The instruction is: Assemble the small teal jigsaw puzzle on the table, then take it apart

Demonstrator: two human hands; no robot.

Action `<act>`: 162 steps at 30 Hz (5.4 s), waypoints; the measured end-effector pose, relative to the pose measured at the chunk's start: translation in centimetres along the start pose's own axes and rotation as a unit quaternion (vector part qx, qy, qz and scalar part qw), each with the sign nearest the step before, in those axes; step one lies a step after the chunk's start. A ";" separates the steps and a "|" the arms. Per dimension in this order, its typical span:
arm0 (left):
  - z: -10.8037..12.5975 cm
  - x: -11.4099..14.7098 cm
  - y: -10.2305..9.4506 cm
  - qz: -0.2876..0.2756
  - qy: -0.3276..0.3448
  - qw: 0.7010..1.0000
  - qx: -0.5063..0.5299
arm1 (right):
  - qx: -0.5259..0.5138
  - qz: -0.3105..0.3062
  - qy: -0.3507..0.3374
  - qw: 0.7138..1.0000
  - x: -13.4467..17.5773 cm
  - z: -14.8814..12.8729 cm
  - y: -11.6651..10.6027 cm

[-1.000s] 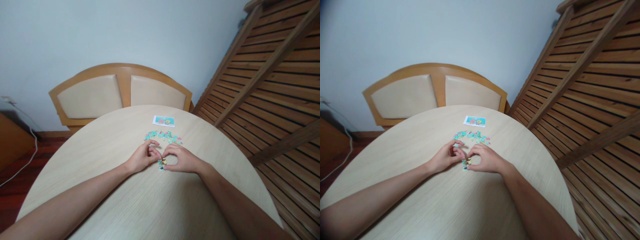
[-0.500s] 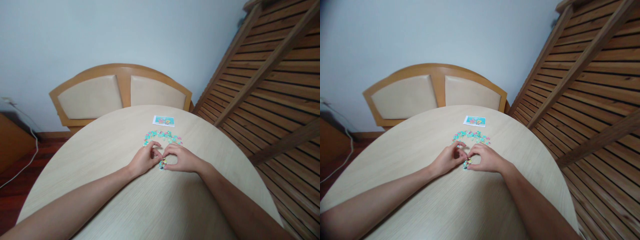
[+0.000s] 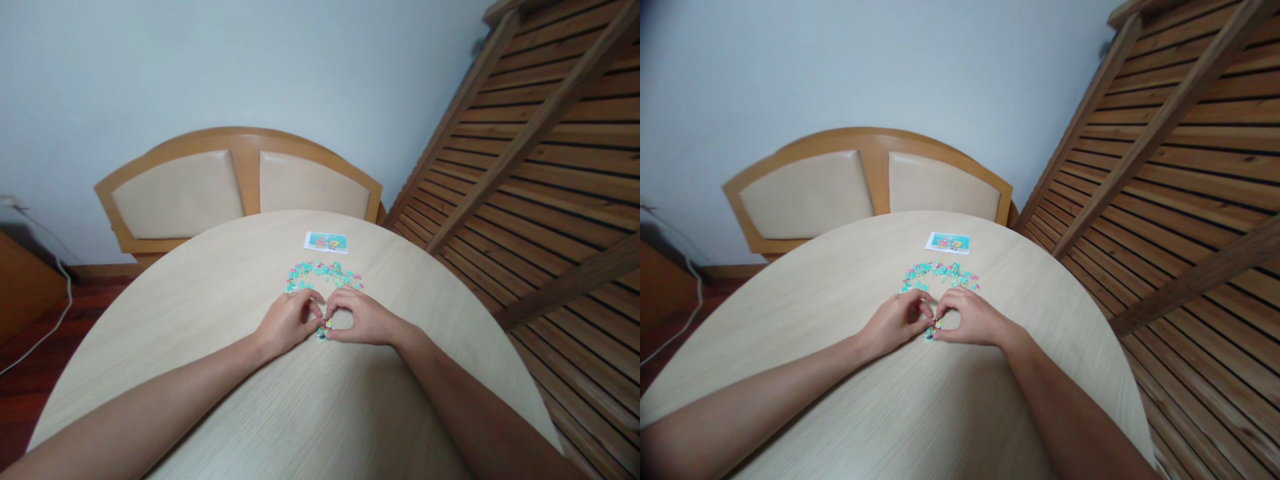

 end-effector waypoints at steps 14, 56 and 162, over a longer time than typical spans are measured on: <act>1.7 1.0 -1.1 -0.069 0.151 0.981 -0.100 | -0.004 -0.004 -0.002 1.000 0.1 0.3 0.1; 1.0 0.1 -1.6 -0.032 0.141 0.977 -0.157 | 0.155 0.080 0.137 0.975 0.9 4.2 -0.7; 0.9 -0.5 -1.6 0.025 0.057 0.998 0.012 | 0.118 0.069 -0.005 0.991 -0.1 -0.6 -1.5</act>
Point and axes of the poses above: each hand's wrist, its own x-axis away from the middle knuckle, its own y-axis out of the palm, z = x × y, the point moved 6 cm from there along -x, towards the middle knuckle, and after that the axes turned 1 degree about -z, right-handed, at the moved point
